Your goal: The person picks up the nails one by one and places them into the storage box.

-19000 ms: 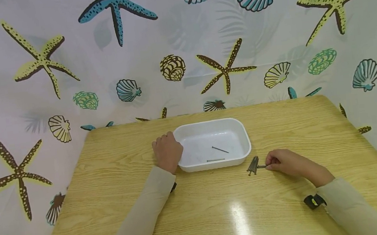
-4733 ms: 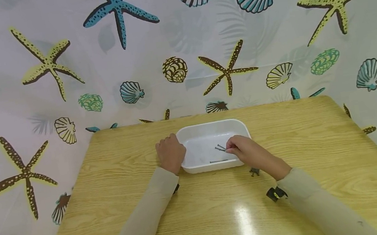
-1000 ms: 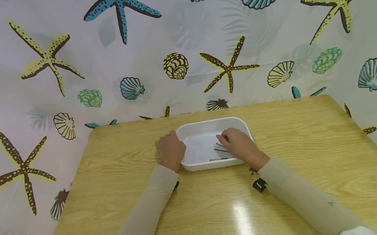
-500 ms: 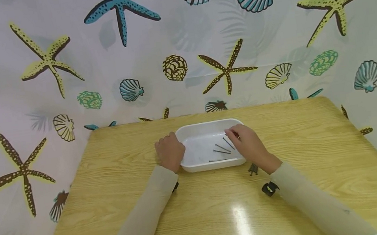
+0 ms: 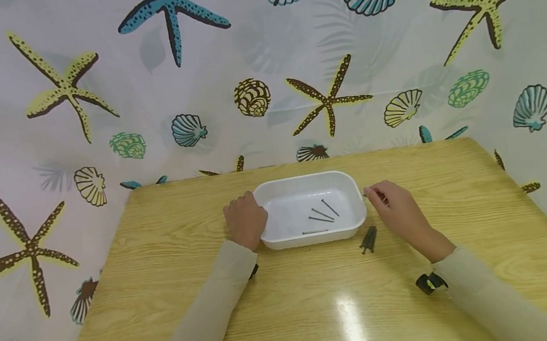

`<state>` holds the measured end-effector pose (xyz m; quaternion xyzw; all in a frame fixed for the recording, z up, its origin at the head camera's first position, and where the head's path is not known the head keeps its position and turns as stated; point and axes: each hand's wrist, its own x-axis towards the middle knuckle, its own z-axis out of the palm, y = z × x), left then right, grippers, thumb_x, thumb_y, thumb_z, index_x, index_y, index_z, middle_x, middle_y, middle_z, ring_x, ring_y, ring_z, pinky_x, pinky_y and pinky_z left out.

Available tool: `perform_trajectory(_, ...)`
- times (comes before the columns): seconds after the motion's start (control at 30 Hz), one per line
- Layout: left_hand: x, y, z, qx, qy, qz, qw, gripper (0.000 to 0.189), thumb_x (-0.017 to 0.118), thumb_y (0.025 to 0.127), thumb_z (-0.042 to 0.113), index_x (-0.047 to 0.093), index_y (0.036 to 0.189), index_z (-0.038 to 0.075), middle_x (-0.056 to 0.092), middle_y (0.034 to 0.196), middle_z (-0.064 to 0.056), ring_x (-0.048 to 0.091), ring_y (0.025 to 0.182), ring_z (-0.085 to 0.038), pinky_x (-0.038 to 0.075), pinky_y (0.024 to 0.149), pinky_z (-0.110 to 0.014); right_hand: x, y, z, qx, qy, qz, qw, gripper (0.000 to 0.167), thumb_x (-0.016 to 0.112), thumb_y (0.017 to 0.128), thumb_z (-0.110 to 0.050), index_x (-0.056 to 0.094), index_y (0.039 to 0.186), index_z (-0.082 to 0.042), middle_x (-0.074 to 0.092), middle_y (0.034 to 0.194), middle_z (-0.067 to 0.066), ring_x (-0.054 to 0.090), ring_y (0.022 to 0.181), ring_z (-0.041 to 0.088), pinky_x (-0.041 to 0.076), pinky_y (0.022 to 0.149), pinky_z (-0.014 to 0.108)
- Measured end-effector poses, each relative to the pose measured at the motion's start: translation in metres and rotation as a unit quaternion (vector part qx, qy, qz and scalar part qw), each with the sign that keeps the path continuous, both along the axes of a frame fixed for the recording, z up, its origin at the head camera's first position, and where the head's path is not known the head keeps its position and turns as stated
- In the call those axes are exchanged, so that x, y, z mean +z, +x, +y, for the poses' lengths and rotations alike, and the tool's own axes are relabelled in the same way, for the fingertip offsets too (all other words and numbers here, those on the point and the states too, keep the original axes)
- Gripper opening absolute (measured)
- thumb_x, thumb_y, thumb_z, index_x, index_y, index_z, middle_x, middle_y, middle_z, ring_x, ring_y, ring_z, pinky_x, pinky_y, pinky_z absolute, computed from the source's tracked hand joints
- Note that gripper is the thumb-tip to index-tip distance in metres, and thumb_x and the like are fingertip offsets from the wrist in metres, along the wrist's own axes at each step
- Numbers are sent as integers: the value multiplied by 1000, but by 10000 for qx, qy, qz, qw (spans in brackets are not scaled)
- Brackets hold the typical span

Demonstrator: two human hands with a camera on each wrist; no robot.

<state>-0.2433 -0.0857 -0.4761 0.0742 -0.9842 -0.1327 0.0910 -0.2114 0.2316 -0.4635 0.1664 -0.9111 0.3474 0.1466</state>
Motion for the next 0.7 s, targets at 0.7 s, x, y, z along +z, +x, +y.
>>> perform_trajectory(0.7, -6, -4, -2, -67, -182, 148, 9997, 19, 48, 87, 15, 61, 94, 3, 63, 83, -14, 58, 78, -32, 40, 74, -44, -34, 5, 47, 608, 682, -911, 9916, 28, 47, 98, -23, 63, 109, -3, 59, 97, 6, 55, 81, 17, 46, 70, 37)
